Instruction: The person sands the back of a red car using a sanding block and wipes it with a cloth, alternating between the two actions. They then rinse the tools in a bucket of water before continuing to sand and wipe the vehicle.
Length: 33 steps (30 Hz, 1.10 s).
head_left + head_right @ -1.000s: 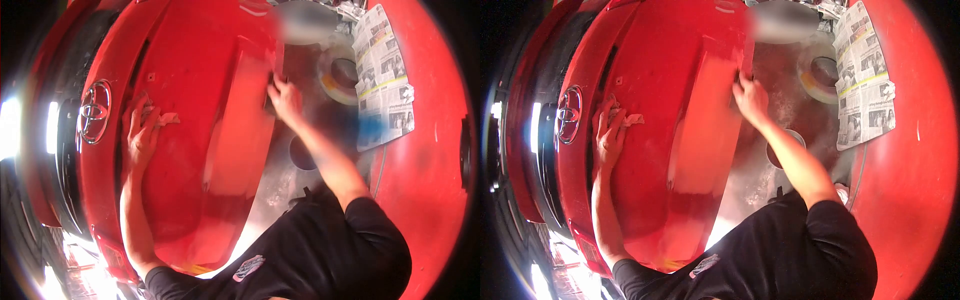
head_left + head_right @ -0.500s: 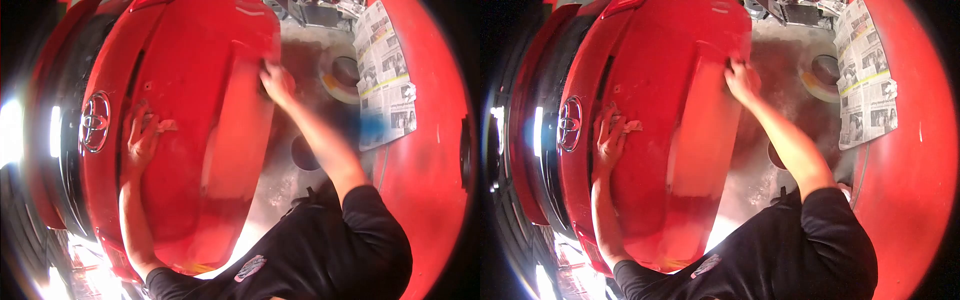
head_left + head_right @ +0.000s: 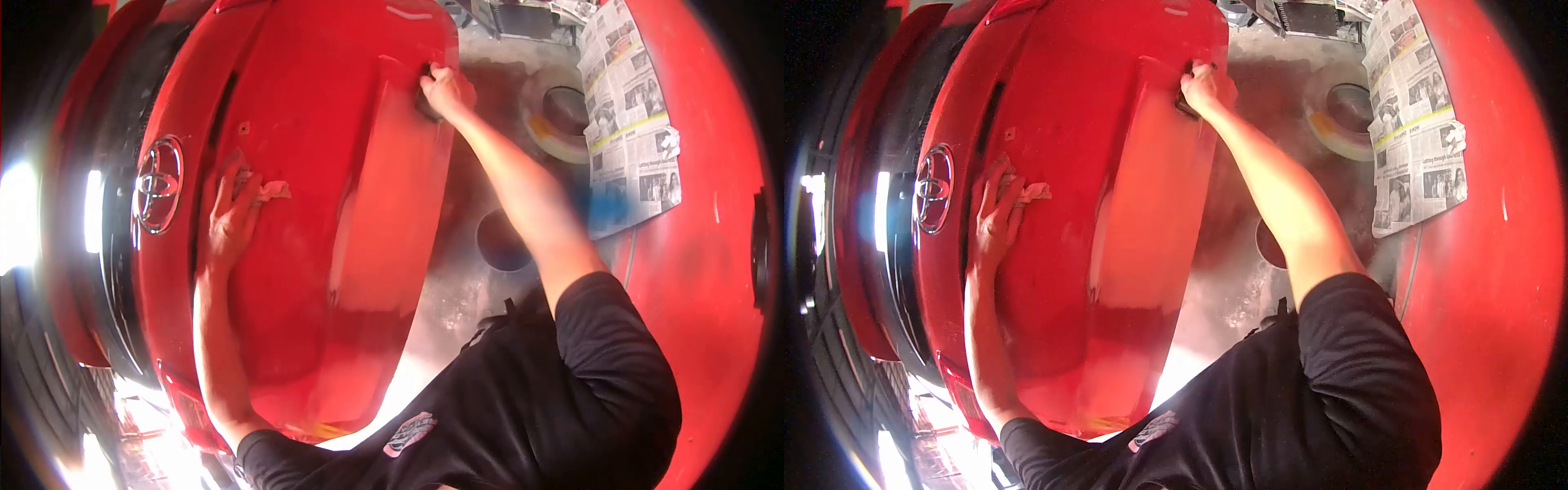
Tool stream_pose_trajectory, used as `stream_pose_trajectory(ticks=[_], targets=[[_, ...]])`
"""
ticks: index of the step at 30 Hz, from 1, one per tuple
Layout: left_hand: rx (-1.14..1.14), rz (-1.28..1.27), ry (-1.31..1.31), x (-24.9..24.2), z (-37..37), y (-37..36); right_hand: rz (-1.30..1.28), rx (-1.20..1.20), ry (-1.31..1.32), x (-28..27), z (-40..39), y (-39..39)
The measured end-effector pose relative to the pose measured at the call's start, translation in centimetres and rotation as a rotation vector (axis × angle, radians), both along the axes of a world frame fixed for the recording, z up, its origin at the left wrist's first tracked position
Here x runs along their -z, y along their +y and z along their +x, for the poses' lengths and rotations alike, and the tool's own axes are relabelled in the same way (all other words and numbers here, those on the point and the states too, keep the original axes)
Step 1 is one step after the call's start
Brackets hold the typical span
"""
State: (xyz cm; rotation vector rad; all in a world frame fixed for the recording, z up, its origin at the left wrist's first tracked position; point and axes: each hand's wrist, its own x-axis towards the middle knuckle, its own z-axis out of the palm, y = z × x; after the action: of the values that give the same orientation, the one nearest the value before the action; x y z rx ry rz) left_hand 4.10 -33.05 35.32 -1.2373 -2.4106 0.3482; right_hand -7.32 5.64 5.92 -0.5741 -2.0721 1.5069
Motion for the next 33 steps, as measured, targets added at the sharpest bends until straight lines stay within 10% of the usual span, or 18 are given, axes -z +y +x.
stream_pose_trajectory(ticks=[2,4,11,16,20,21,29,33], targets=[[-0.022,0.132,-0.190,0.7,-0.5,-0.7,0.063,-0.128,-0.228,-4.2,8.3,-1.2],[-0.017,0.045,-0.091,0.2,-0.3,-0.1,0.274,0.038,0.198,2.7,14.0,-5.9],[0.023,-0.056,0.074,-0.3,0.2,0.7,0.063,-0.006,0.145,-1.1,-0.6,-2.2],[-0.007,-0.053,0.062,0.4,-0.7,-0.3,0.239,-0.007,0.178,1.4,16.1,-7.5],[0.053,-0.089,0.103,-0.5,-0.4,0.4,0.176,0.051,0.289,1.1,8.8,-7.7],[0.050,-0.088,0.106,-0.5,-0.4,0.4,-0.252,-0.133,0.365,2.2,1.6,-6.8],[0.057,0.098,-0.061,0.7,-1.1,-0.3,0.426,0.159,0.476,0.4,12.6,-9.5],[0.048,-0.050,0.074,-0.2,-0.3,0.9,-0.112,-0.114,0.317,-1.7,0.5,-7.4]])
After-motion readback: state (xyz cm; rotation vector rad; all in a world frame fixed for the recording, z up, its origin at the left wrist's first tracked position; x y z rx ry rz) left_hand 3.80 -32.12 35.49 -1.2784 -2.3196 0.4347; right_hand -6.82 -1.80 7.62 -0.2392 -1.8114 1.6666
